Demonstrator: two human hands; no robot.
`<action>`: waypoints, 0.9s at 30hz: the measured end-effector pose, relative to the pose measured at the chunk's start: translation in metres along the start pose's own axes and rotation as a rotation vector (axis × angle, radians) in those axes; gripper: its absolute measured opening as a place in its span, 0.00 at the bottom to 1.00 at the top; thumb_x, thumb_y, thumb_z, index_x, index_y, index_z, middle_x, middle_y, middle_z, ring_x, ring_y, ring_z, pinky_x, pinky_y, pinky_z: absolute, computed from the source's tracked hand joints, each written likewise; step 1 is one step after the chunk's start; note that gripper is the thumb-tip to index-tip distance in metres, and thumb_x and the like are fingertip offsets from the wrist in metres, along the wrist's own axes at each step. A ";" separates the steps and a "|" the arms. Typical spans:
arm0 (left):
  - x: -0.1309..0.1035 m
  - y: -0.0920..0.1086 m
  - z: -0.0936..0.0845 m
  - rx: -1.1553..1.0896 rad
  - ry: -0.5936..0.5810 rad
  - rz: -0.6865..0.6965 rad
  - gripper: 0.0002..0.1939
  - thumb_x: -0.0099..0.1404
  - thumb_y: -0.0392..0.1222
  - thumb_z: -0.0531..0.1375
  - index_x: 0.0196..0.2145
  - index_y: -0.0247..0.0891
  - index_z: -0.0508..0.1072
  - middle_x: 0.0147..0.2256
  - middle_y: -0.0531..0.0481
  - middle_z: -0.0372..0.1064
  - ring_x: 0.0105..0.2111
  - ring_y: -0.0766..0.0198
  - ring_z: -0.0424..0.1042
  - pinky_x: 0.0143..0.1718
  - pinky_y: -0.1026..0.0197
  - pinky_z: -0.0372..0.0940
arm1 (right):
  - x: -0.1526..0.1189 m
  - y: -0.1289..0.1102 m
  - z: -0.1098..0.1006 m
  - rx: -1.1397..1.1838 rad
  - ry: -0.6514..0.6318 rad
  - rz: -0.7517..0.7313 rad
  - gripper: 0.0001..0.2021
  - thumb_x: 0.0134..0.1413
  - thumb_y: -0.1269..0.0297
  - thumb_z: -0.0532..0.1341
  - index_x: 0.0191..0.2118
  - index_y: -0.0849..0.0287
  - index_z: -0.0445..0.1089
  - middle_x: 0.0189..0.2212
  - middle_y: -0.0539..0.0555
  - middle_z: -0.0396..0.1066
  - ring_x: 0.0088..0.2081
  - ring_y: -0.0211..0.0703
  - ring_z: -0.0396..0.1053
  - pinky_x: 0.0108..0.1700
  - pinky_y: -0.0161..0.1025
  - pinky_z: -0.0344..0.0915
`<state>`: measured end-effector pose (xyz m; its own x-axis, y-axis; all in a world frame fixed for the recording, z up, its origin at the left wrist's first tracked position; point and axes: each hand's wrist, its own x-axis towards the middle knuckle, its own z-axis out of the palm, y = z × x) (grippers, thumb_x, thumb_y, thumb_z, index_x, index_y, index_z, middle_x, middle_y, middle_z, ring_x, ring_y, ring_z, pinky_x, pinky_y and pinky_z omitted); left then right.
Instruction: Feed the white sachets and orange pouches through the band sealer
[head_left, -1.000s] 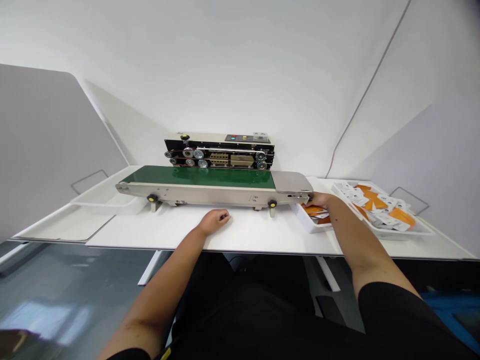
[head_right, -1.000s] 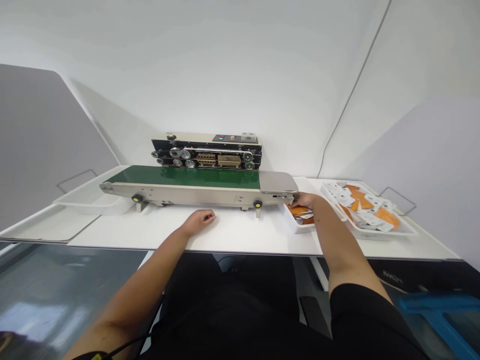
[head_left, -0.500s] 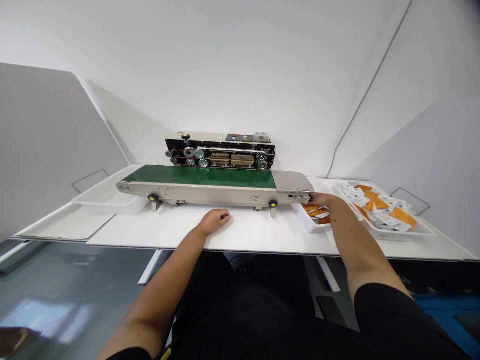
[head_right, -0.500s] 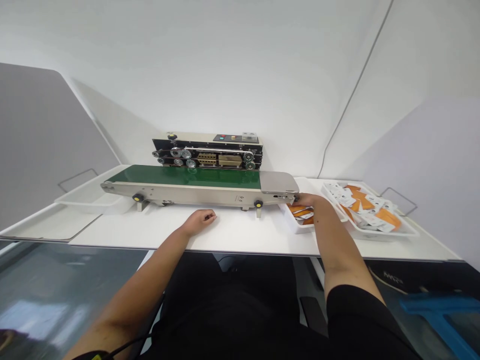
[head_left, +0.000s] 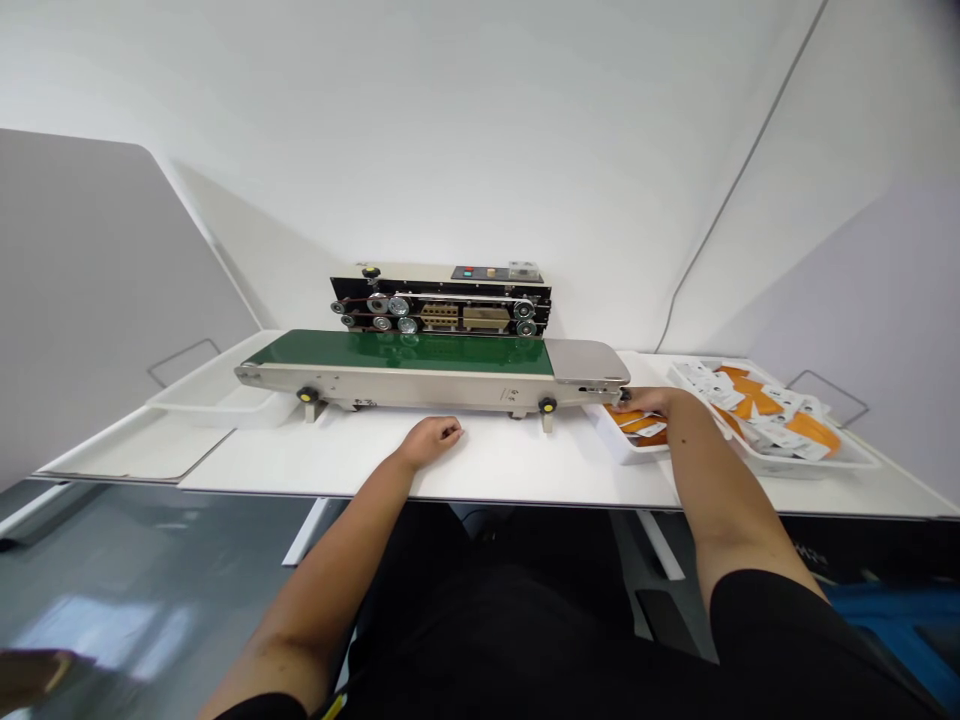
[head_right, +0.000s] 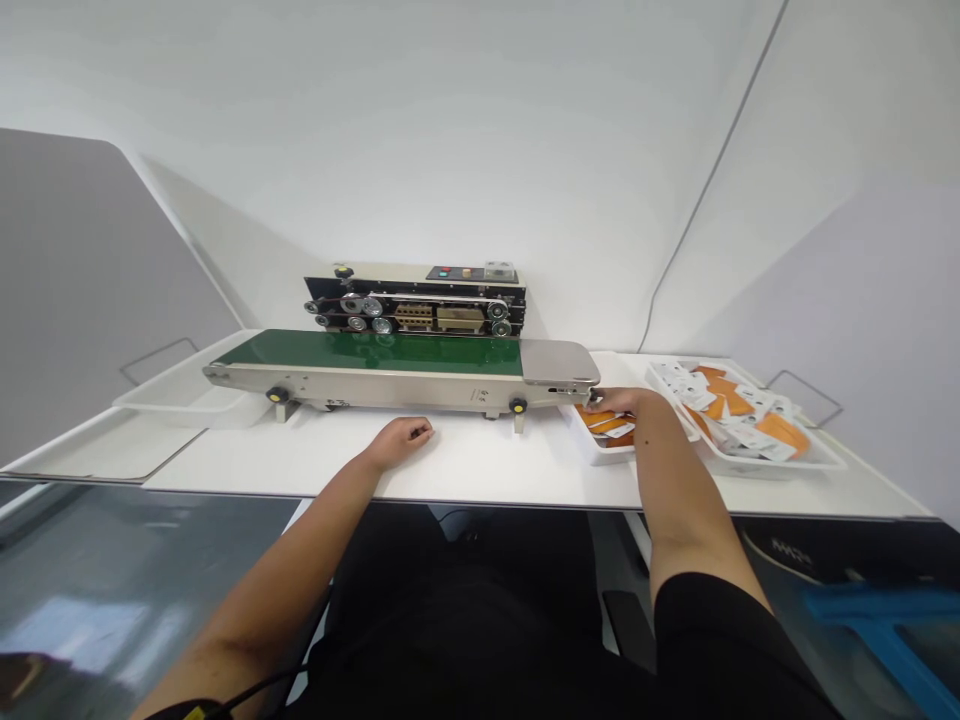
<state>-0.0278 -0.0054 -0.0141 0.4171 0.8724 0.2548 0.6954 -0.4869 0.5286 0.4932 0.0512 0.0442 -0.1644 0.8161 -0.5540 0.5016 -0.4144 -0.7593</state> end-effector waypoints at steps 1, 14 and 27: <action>0.000 0.000 0.000 -0.002 0.002 0.001 0.14 0.68 0.49 0.56 0.32 0.39 0.76 0.27 0.53 0.73 0.27 0.64 0.68 0.28 0.64 0.56 | -0.002 0.000 0.000 0.012 -0.016 0.002 0.26 0.47 0.60 0.73 0.52 0.54 0.66 0.42 0.60 0.77 0.39 0.54 0.79 0.33 0.46 0.80; -0.001 0.000 0.000 -0.013 0.009 -0.005 0.15 0.68 0.50 0.56 0.32 0.39 0.76 0.28 0.52 0.74 0.27 0.63 0.68 0.28 0.64 0.57 | 0.003 -0.003 0.003 0.050 -0.094 -0.094 0.32 0.39 0.71 0.75 0.51 0.54 0.64 0.41 0.58 0.77 0.37 0.53 0.80 0.36 0.46 0.80; -0.001 0.000 0.001 0.004 0.007 -0.002 0.14 0.68 0.49 0.57 0.33 0.40 0.76 0.28 0.53 0.74 0.27 0.64 0.69 0.28 0.65 0.56 | 0.008 -0.009 -0.005 0.152 0.162 -0.413 0.38 0.33 0.77 0.73 0.54 0.55 0.66 0.43 0.56 0.79 0.39 0.48 0.79 0.39 0.38 0.78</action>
<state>-0.0280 -0.0060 -0.0148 0.4118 0.8735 0.2597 0.6983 -0.4855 0.5260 0.4917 0.0634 0.0488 -0.1827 0.9726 -0.1439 0.2901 -0.0865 -0.9531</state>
